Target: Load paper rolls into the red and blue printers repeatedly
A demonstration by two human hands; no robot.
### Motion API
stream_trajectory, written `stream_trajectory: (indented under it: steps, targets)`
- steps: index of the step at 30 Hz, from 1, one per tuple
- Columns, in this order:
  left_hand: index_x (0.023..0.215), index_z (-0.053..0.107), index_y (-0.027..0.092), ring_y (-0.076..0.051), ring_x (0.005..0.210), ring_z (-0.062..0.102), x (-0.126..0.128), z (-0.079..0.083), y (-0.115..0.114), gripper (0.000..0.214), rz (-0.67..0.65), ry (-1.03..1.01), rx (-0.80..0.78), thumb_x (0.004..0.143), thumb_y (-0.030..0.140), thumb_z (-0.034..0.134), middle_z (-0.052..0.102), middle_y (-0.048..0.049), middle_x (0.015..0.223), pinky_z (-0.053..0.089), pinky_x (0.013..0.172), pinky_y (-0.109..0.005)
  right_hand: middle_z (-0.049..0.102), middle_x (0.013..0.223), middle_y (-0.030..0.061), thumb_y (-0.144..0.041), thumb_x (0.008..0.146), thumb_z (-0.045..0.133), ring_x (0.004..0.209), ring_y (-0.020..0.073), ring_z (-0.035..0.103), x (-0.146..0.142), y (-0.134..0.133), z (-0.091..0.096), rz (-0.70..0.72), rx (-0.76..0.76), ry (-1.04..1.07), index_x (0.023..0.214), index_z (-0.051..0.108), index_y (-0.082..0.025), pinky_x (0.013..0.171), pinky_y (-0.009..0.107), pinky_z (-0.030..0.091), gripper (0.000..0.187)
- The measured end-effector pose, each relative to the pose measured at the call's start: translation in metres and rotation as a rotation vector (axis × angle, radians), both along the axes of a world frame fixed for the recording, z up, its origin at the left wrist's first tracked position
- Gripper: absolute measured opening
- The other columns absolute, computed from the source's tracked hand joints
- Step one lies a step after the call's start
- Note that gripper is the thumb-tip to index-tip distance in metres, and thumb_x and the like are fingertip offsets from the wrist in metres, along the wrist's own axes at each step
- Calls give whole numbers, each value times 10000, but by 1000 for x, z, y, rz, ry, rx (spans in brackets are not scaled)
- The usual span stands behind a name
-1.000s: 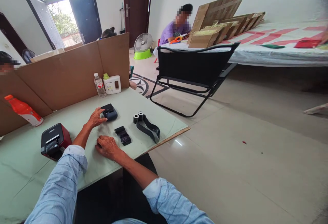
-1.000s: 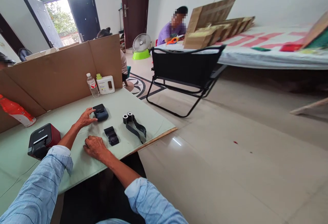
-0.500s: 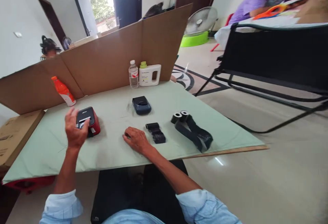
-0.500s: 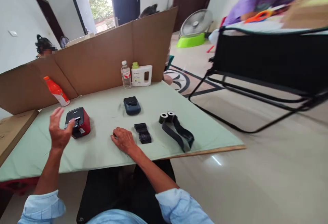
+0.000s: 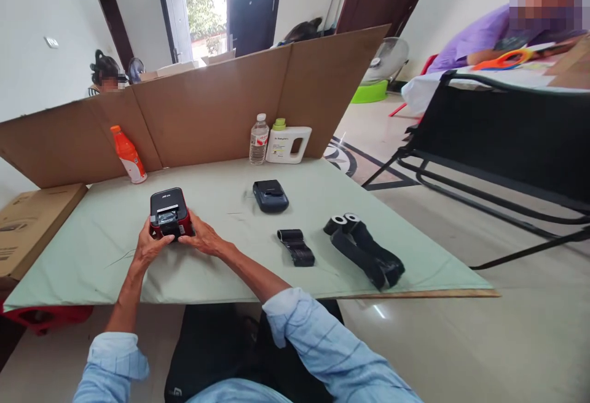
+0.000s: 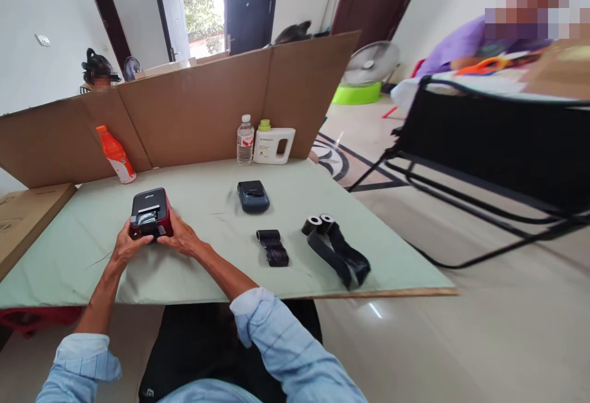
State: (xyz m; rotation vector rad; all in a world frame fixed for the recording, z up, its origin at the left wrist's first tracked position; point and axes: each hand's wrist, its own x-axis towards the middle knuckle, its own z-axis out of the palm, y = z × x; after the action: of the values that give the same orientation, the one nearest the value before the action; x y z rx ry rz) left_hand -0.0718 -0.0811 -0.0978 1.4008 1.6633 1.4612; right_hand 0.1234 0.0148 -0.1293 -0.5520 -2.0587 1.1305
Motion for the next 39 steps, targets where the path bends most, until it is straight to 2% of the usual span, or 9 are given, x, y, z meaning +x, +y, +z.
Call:
stream_trajectory:
  steps: [3,6,12,16,19,22,28,33,39]
  targets:
    - [1452,573,177,-314,1174,705,9,-5,-1,890,-28,34,34,668,421,916,722,-139,1322,572,1018,-446,634,1485,112,-325,860,750,1293,325,632,10,-9,-5,-29,-51,19,1603,381,-248,1097,503,513,834]
    - [1500,551,180,-313,1226,675,30,-11,4,887,-58,73,63,701,367,887,701,-138,1372,537,1076,-449,627,1497,104,-324,866,743,1278,319,637,39,-15,-11,-135,-70,48,1596,408,-276,1083,502,523,805]
    - [1575,495,208,-336,1346,619,90,-22,35,908,-148,108,104,743,303,847,652,-133,1478,481,1167,-497,665,1443,120,-363,877,737,1219,309,665,103,-12,-17,-354,-37,86,1590,434,-251,1060,507,545,783]
    - [1588,480,214,-351,1417,569,109,-35,49,898,-197,129,85,757,272,816,610,-141,1534,490,1168,-512,650,1466,112,-359,880,730,1297,312,635,120,-7,-31,-429,-17,96,1574,458,-260,1117,523,519,753]
    - [1602,456,220,-345,1344,623,109,-39,47,900,-182,177,67,774,267,805,599,-164,1532,609,980,-445,590,1538,132,-366,855,758,1369,333,591,120,-6,-47,-494,9,82,1612,409,-262,1151,547,494,840]
    - [1576,483,244,-313,1235,682,101,-30,41,829,-156,322,104,806,267,788,591,-165,1527,634,870,-407,596,1519,155,-371,862,753,1375,347,580,117,-7,-58,-545,31,47,1627,383,-243,1158,568,482,860]
    - [1407,655,263,-287,1240,684,85,-6,37,595,-261,565,145,821,156,682,600,-126,1538,652,855,-402,566,1551,150,-366,876,745,1420,343,538,118,-9,-55,-532,35,24,1632,361,-245,1189,565,450,856]
    - [1394,664,257,-263,1124,728,85,-4,38,563,-246,584,141,839,167,674,624,-130,1519,658,834,-405,584,1516,146,-357,846,782,1403,354,544,120,-11,-49,-528,28,1,1637,340,-247,1162,560,471,912]
    - [1290,699,224,-307,1240,679,93,-3,42,508,-188,622,138,785,178,727,635,-133,1471,644,778,-367,560,1534,159,-342,811,823,1431,361,520,119,-10,-51,-535,22,-14,1633,331,-237,1179,561,454,964]
